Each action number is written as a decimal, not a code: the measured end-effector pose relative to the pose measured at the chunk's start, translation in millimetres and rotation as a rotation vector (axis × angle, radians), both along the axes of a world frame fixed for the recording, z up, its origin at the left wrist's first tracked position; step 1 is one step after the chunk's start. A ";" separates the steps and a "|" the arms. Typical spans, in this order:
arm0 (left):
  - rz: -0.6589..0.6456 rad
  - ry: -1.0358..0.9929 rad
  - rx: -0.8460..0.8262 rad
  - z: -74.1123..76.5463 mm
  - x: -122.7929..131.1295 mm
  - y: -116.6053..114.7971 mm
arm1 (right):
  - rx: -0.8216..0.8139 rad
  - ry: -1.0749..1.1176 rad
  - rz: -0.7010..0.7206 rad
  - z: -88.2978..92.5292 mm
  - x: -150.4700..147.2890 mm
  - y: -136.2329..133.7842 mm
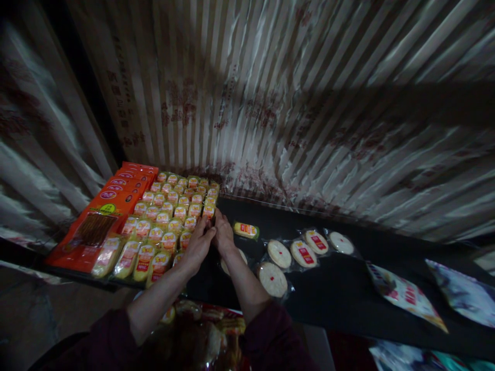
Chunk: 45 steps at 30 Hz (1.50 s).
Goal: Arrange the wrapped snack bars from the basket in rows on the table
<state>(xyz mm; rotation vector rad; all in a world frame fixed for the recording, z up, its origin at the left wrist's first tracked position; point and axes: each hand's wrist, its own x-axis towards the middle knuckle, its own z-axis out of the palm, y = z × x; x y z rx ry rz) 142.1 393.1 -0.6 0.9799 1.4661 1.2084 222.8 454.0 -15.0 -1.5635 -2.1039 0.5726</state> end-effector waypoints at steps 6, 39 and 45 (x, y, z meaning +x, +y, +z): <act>0.005 -0.004 0.005 1.0 0.5 -0.8 | -0.066 -0.036 -0.028 6.9 -0.7 -0.2; -0.006 0.002 -0.062 -1.5 1.2 -0.1 | -0.051 0.039 -0.018 -0.5 2.9 5.1; 0.006 -0.002 -0.047 3.6 -1.0 -2.9 | -0.068 -0.025 -0.033 2.3 0.8 2.5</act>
